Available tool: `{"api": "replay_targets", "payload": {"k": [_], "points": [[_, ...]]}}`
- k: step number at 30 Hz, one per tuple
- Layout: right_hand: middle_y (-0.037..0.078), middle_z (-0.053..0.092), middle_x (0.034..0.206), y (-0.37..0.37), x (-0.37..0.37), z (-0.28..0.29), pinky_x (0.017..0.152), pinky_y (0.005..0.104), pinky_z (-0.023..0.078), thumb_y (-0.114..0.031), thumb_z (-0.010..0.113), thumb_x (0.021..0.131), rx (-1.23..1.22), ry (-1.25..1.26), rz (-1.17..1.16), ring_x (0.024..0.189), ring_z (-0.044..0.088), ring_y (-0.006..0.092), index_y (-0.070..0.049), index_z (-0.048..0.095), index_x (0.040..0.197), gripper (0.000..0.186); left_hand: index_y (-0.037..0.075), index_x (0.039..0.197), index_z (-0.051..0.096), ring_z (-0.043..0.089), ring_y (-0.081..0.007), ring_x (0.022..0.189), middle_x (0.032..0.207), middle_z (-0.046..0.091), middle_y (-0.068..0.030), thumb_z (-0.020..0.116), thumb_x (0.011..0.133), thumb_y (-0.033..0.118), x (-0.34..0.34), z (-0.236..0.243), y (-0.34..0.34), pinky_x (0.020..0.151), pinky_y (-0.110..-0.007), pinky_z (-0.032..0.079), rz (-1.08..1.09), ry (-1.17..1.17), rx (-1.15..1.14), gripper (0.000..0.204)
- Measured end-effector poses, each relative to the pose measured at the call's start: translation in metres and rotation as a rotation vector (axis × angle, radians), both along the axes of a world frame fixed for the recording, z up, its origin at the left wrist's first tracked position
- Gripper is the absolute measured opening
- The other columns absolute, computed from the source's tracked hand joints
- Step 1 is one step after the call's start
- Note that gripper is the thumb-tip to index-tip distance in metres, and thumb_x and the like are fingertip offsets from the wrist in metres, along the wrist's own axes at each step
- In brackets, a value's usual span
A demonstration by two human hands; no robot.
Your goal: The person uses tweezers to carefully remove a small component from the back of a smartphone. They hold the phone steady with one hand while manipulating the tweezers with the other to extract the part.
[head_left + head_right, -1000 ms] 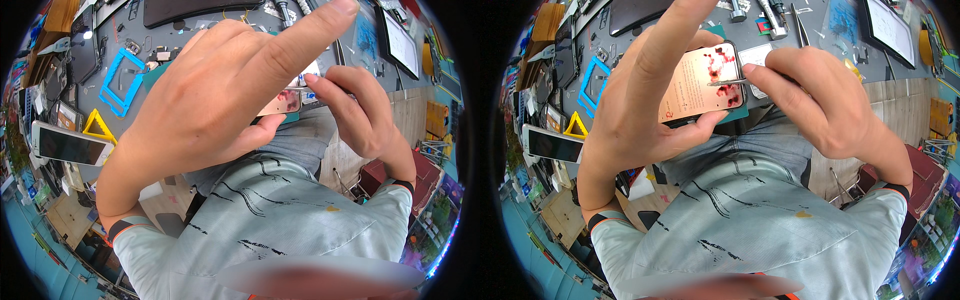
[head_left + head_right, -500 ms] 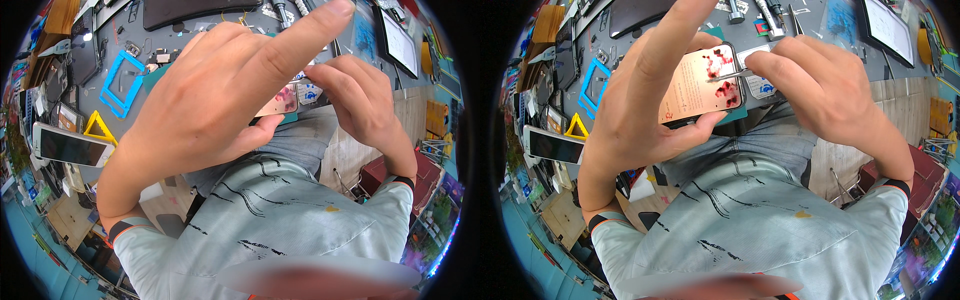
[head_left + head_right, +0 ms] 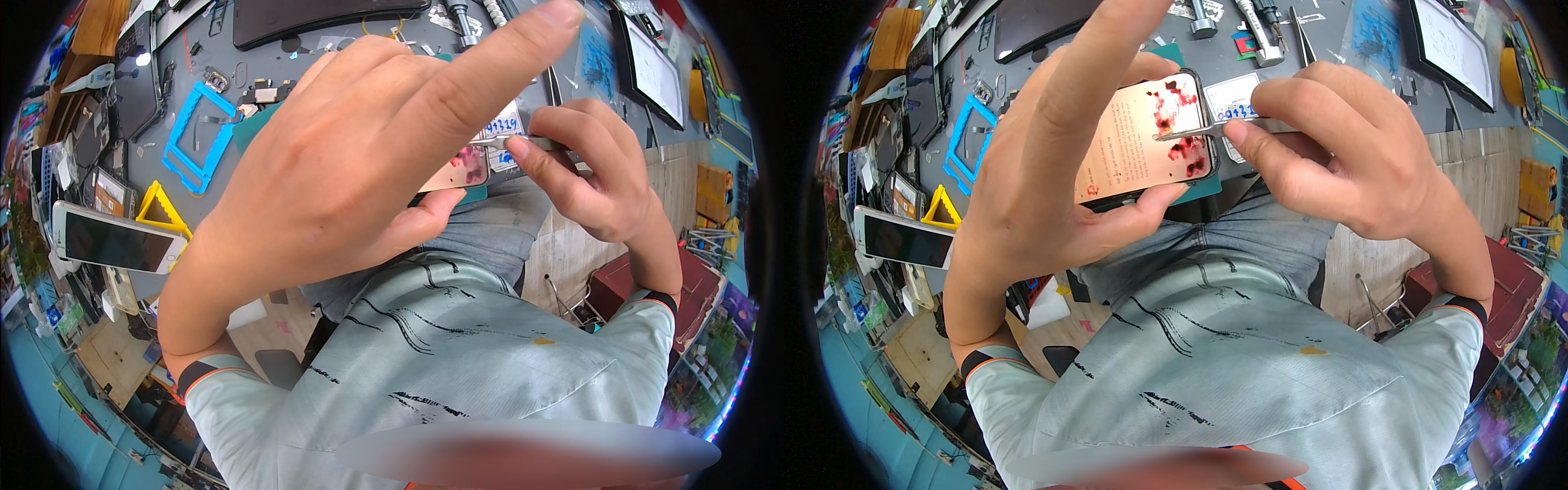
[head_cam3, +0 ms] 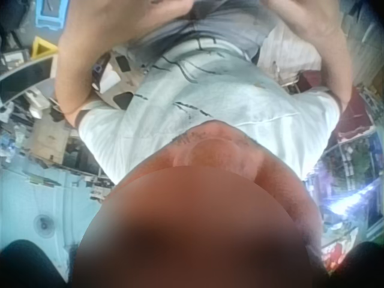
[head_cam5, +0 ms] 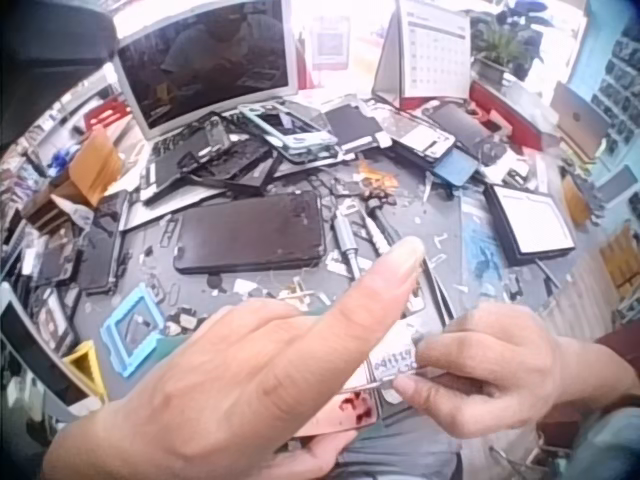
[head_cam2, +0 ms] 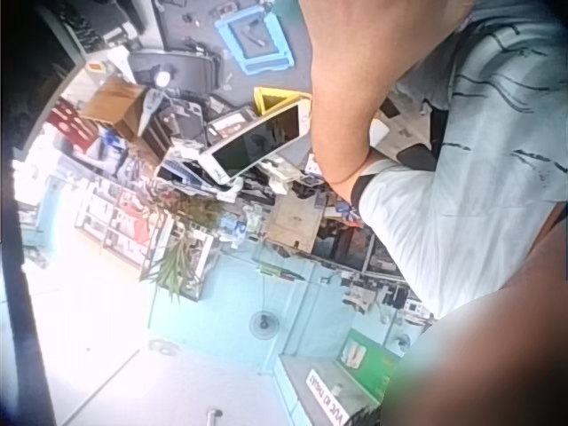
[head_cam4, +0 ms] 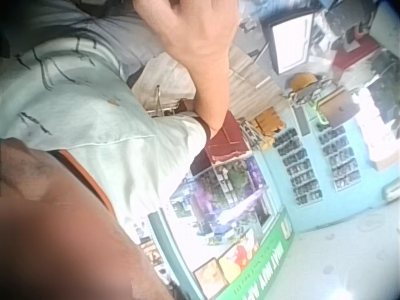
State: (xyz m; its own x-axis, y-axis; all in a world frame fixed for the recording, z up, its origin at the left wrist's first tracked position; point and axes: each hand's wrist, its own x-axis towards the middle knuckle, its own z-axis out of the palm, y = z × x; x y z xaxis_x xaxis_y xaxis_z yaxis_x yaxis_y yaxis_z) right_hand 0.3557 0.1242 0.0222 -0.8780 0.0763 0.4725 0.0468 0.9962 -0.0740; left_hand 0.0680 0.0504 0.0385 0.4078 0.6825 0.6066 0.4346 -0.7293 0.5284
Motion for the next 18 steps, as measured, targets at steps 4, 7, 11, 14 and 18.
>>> {"api": "replay_targets", "payload": {"k": [4,7,11,14,18], "points": [[0.017,0.073,0.111,0.003,0.001,0.006,0.062,0.0367,0.054,-0.006,0.081,0.085,0.004,-0.064,-0.026,0.082,0.070,0.0266,0.002,0.078,0.134,0.050,0.014,0.175,0.047,0.058,-0.0320,0.087,0.095,0.063,-0.0071,0.084,0.067,-0.002,-0.001,0.011,-0.001,0.082,-0.046,0.050,-0.005,0.055,-0.070,0.116],[0.018,0.074,0.111,0.003,0.001,0.009,0.063,0.0375,0.055,-0.007,0.079,0.086,0.054,-0.091,-0.077,0.083,0.071,0.0273,0.003,0.078,0.137,0.052,0.013,0.175,0.047,0.058,-0.0320,0.087,0.096,0.063,-0.0070,0.085,0.066,-0.002,-0.002,0.013,-0.001,0.082,-0.046,0.050,-0.009,0.098,-0.122,0.117],[0.017,0.074,0.108,0.002,-0.002,0.011,0.064,0.0383,0.056,-0.006,0.078,0.083,0.098,-0.102,-0.113,0.084,0.073,0.0282,0.004,0.079,0.136,0.054,0.011,0.174,0.048,0.060,-0.0335,0.090,0.099,0.064,-0.0087,0.086,0.067,-0.002,-0.004,-0.015,-0.001,0.086,-0.047,0.053,-0.007,0.053,-0.023,0.114],[0.017,0.074,0.107,0.000,-0.005,0.008,0.063,0.0376,0.056,-0.005,0.077,0.084,0.081,-0.089,-0.150,0.082,0.072,0.0271,0.004,0.079,0.134,0.051,0.010,0.173,0.048,0.061,-0.0342,0.092,0.101,0.064,-0.0095,0.087,0.068,-0.001,-0.004,-0.025,-0.001,0.088,-0.048,0.054,-0.007,0.029,0.025,0.113],[0.014,0.072,0.104,0.001,-0.007,0.010,0.058,0.0359,0.052,-0.003,0.077,0.086,0.062,-0.095,-0.146,0.076,0.069,0.0246,0.002,0.078,0.134,0.048,0.011,0.173,0.049,0.061,-0.0342,0.091,0.100,0.063,-0.0095,0.086,0.068,-0.001,-0.004,-0.015,-0.002,0.088,-0.049,0.054,0.003,0.091,-0.082,0.113]]}}
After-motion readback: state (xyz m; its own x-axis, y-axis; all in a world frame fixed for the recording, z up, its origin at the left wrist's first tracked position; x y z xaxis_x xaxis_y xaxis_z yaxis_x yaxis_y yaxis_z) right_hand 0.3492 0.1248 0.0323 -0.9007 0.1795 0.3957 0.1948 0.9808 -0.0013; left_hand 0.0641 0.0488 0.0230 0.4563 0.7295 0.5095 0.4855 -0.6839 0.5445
